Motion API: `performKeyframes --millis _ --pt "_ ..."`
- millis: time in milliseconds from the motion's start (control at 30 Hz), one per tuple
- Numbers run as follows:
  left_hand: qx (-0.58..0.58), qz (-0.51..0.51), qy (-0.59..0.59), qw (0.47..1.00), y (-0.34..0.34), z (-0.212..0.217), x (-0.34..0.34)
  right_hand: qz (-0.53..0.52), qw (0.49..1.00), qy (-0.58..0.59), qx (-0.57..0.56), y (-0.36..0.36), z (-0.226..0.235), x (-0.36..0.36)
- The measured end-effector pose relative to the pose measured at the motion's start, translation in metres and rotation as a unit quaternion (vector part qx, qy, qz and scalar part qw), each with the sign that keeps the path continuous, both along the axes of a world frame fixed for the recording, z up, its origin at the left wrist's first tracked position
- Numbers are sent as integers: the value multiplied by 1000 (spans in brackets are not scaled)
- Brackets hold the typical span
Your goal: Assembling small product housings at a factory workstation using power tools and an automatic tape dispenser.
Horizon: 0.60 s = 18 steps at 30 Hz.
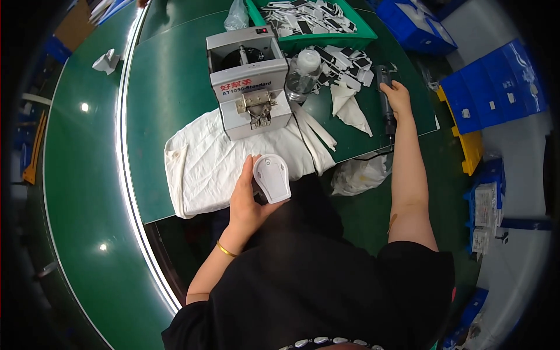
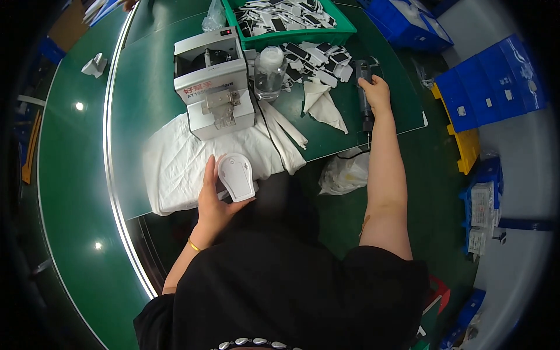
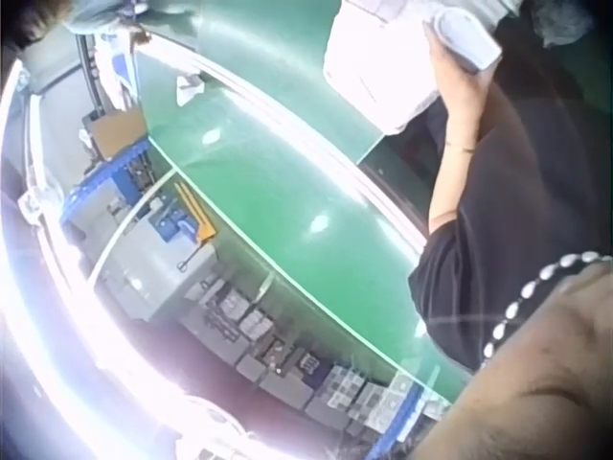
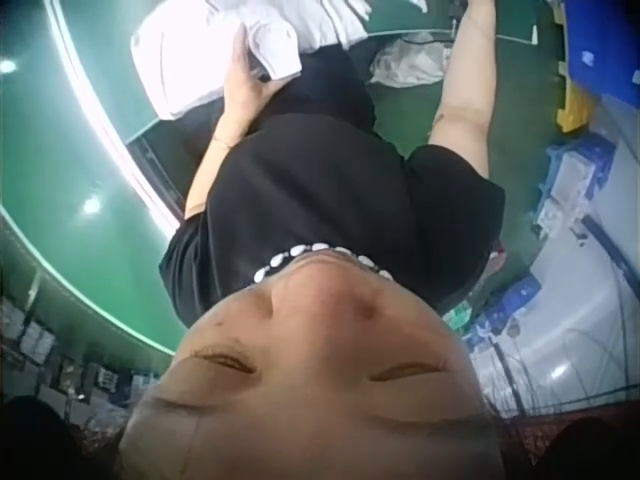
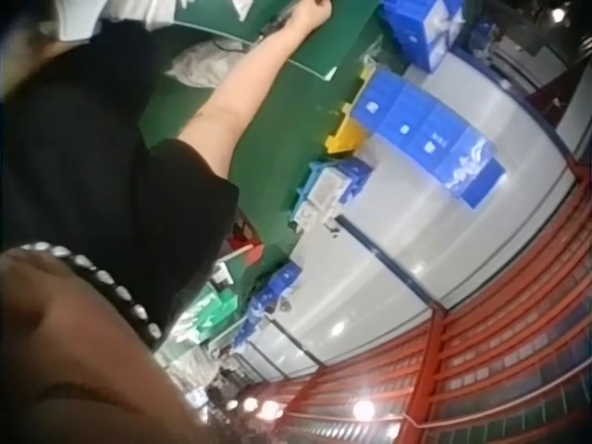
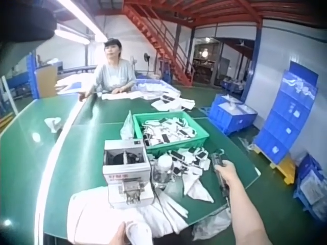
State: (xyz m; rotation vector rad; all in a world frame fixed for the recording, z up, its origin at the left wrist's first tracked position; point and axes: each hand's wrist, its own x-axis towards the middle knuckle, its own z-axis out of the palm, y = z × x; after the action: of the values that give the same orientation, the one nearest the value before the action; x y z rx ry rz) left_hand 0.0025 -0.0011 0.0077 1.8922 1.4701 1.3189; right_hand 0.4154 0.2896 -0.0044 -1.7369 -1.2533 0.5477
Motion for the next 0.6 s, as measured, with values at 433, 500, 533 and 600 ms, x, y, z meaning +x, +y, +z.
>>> performKeyframes --millis 433,500,533,600 --pt "-5 4 -1 1000 -1 -2 -1 117 938 -314 86 -80 6 -142" --pt "-3 10 2 1000 0 2 -1 126 915 -371 95 -81 9 -141" --pt "6 10 4 1000 -1 4 -1 137 900 -381 160 -81 8 -137" --pt "11 6 -2 1000 1 3 -1 188 896 -318 245 -87 17 -136"
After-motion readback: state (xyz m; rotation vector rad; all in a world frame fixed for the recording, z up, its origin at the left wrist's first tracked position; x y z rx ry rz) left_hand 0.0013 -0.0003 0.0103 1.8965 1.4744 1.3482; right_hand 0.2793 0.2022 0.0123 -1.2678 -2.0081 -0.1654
